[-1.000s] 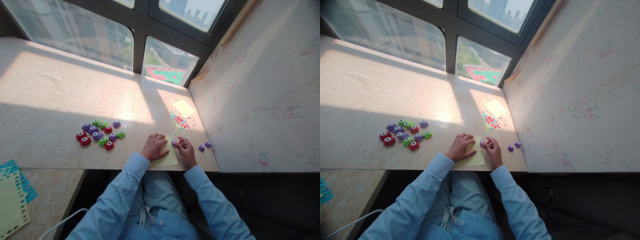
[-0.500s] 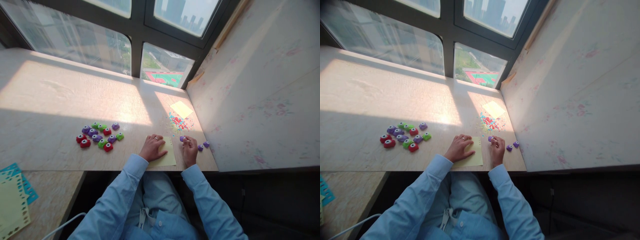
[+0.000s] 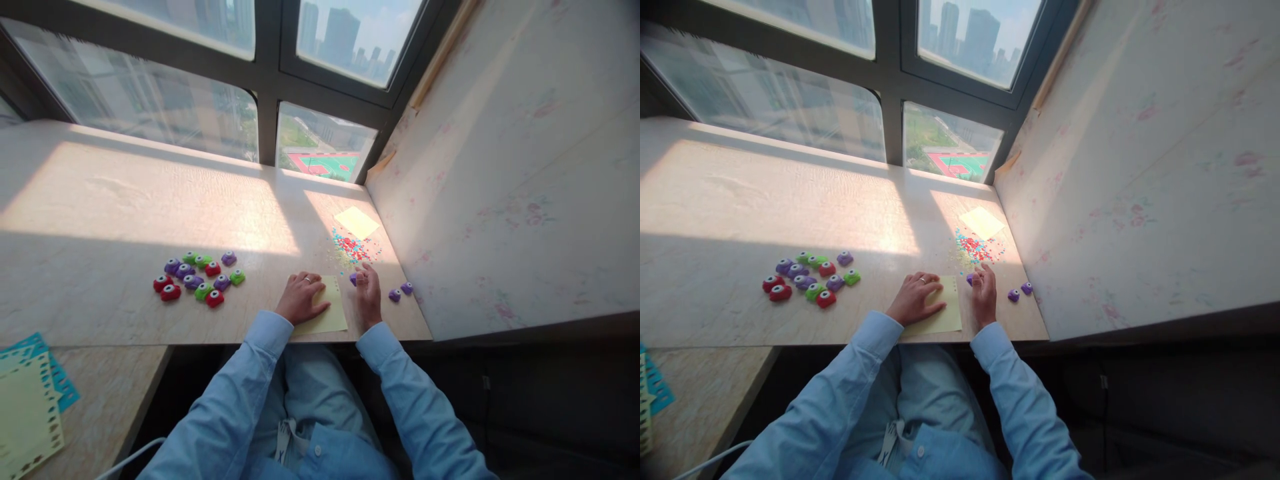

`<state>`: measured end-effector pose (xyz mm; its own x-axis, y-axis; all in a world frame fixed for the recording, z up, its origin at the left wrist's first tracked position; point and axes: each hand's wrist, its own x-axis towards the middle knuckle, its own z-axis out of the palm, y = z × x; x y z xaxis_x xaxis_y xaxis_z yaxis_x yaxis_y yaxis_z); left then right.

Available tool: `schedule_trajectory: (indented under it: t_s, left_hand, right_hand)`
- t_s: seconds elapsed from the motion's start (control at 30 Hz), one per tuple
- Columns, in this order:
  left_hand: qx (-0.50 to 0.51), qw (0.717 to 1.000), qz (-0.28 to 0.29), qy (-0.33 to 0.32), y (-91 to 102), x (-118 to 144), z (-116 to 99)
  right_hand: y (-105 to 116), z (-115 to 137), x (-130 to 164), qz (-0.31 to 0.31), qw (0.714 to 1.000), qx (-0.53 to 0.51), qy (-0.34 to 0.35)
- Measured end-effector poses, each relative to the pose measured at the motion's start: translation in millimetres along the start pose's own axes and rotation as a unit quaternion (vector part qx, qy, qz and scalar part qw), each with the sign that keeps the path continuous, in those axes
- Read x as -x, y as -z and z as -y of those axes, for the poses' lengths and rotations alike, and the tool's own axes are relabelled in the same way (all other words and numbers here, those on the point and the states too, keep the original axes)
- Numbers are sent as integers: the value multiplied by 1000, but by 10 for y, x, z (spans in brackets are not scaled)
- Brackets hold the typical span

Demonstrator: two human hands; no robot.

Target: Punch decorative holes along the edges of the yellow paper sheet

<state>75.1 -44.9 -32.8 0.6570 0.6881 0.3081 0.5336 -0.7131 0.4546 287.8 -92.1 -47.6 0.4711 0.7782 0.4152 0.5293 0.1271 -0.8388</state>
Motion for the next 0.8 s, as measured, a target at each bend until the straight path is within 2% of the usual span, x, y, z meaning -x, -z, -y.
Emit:
schedule_trajectory:
  t_s: [0.1,0.23,0.33,0.43,0.53,0.63,0.7,0.8]
  left_hand:
    - [-6,1000,-7,-5,-6,18,-8]
    - [-12,1000,-22,-14,-27,60,-14]
    - [0,998,-58,-24,-32,93,-22]
    - [11,989,-144,-25,-3,149,-47]
    - [20,970,-242,10,51,256,-69]
    - [32,953,-297,56,95,416,-61]
    - [31,948,-304,92,104,534,-45]
    - [10,951,-279,131,91,681,-36]
  right_hand:
    - [15,-12,-3,-38,999,-12,7]
    - [25,-12,23,-84,994,-31,-59]
    - [11,7,48,-63,992,-60,-89]
    - [0,25,64,-26,993,-74,-93]
    - [-2,20,65,-24,992,-81,-92]
    - [-4,1,61,-29,990,-95,-98]
    - [-6,-5,62,-25,990,-96,-101]
    - [-6,3,69,-17,990,-94,-104]
